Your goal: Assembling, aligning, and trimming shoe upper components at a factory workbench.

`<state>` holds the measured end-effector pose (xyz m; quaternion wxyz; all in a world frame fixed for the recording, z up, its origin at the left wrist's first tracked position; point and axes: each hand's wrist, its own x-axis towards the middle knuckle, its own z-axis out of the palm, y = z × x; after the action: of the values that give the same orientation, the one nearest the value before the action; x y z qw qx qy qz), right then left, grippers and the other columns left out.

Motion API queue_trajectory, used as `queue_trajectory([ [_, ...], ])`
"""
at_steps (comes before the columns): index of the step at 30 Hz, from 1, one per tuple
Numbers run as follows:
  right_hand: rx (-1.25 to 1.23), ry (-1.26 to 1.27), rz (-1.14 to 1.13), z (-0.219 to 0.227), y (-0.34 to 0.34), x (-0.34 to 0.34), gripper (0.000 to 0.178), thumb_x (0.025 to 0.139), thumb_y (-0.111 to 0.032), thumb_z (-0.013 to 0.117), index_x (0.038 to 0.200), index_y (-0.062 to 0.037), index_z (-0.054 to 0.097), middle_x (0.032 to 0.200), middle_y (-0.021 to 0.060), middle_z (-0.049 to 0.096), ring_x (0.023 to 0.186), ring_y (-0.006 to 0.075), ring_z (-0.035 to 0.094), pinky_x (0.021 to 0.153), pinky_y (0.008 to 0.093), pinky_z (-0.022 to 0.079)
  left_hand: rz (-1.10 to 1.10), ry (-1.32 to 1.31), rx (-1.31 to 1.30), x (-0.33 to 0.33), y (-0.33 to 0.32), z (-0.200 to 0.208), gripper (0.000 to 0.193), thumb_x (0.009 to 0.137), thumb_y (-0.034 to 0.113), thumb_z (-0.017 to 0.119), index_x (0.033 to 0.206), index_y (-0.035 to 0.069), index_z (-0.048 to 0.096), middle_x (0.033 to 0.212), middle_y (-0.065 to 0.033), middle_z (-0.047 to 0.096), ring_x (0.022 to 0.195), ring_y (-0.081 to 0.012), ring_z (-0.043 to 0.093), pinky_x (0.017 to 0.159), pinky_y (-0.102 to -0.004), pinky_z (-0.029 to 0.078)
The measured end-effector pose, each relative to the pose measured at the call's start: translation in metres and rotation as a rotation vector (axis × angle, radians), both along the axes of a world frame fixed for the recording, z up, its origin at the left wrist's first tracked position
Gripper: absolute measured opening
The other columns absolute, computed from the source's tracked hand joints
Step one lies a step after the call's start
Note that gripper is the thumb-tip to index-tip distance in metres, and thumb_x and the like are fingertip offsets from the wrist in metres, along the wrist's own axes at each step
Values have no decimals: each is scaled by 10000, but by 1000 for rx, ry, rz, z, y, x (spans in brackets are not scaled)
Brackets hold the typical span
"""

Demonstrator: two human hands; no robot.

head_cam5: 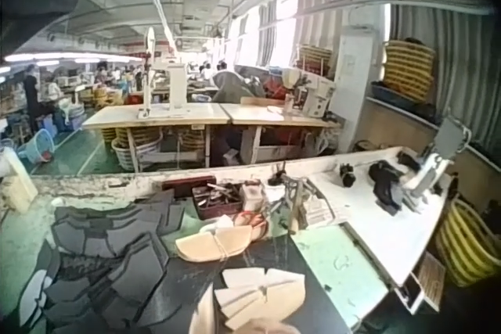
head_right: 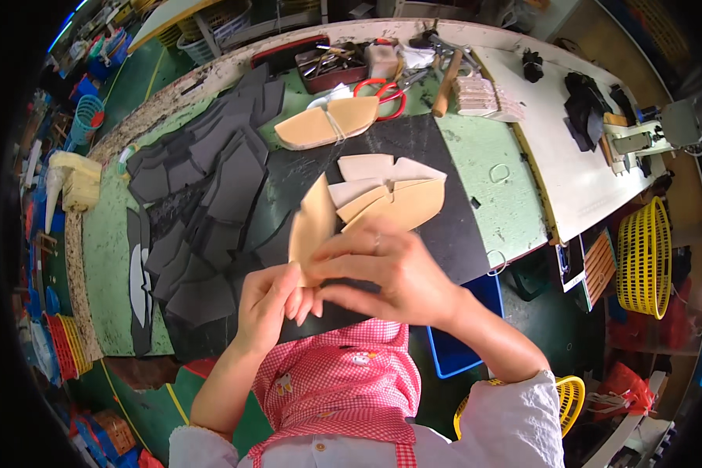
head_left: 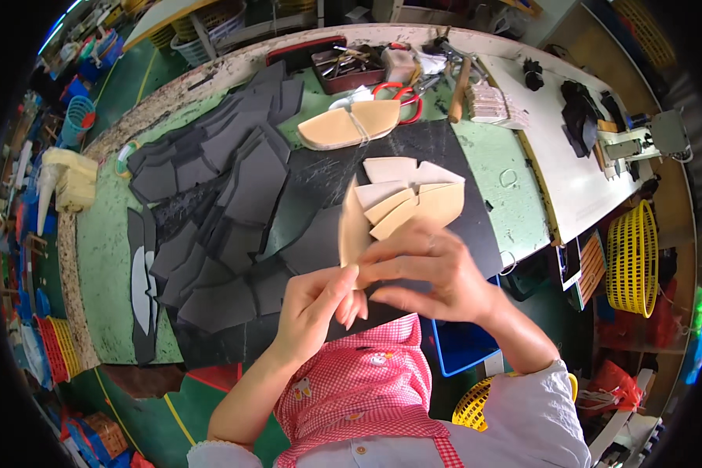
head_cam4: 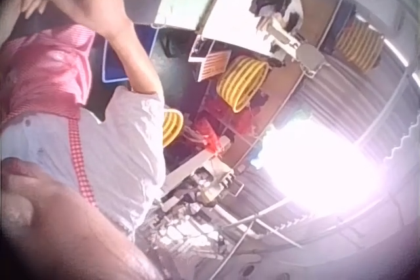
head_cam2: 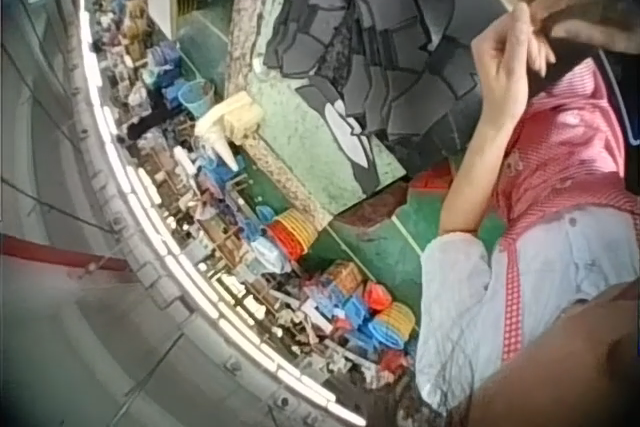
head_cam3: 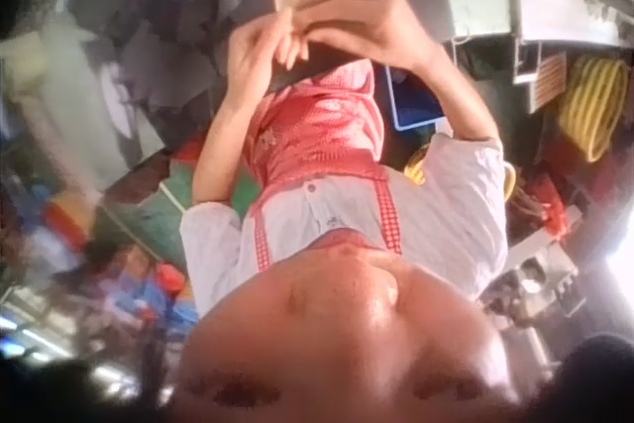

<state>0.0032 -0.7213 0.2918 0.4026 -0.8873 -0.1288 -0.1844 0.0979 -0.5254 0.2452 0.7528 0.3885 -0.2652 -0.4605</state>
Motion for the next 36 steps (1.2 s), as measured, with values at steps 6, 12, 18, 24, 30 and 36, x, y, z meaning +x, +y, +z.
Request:
queue_trajectory([
  [6,513,357,-56,-5,11,-9,157,879,-45,752,1029,0,743,966,81,752,825,175,734,751,270,575,121,-673,378,-9,5,32,315,1076,182,452,857,-6,578,751,-98,636,635,-212,619,612,-326,474],
  [12,218,365,-101,-5,25,-17,140,823,4,755,960,1,726,907,93,741,800,220,738,714,292,578,93,-1126,566,-21,9,30,95,985,50,502,930,-15,544,838,-168,635,739,-356,634,658,-414,494],
  [18,321,364,-262,-15,37,-19,202,813,-32,762,1006,6,716,902,137,731,832,209,751,726,303,593,392,-1352,440,-20,1,9,141,936,155,623,966,18,613,875,-111,565,779,-330,578,704,-414,435],
  [24,560,434,-49,-26,38,-26,128,879,4,652,1006,13,637,956,79,651,882,135,653,786,260,519,-6,-360,363,-5,25,0,229,965,160,673,824,-21,661,888,-30,579,675,-88,544,612,-281,439],
  [30,2106,613,56,-41,10,-28,114,894,-170,422,795,-138,376,622,-50,397,548,85,440,562,265,422,-134,408,251,11,62,-4,307,837,-16,587,1113,44,466,1008,-62,631,942,-113,634,799,-275,501],
  [36,-28,572,-422,-4,5,-44,230,823,-72,679,1050,-67,645,760,46,638,566,171,558,543,270,483,-84,502,337,15,124,-13,682,749,22,428,1428,-9,383,1270,-227,614,1112,-255,658,939,-356,532],
])
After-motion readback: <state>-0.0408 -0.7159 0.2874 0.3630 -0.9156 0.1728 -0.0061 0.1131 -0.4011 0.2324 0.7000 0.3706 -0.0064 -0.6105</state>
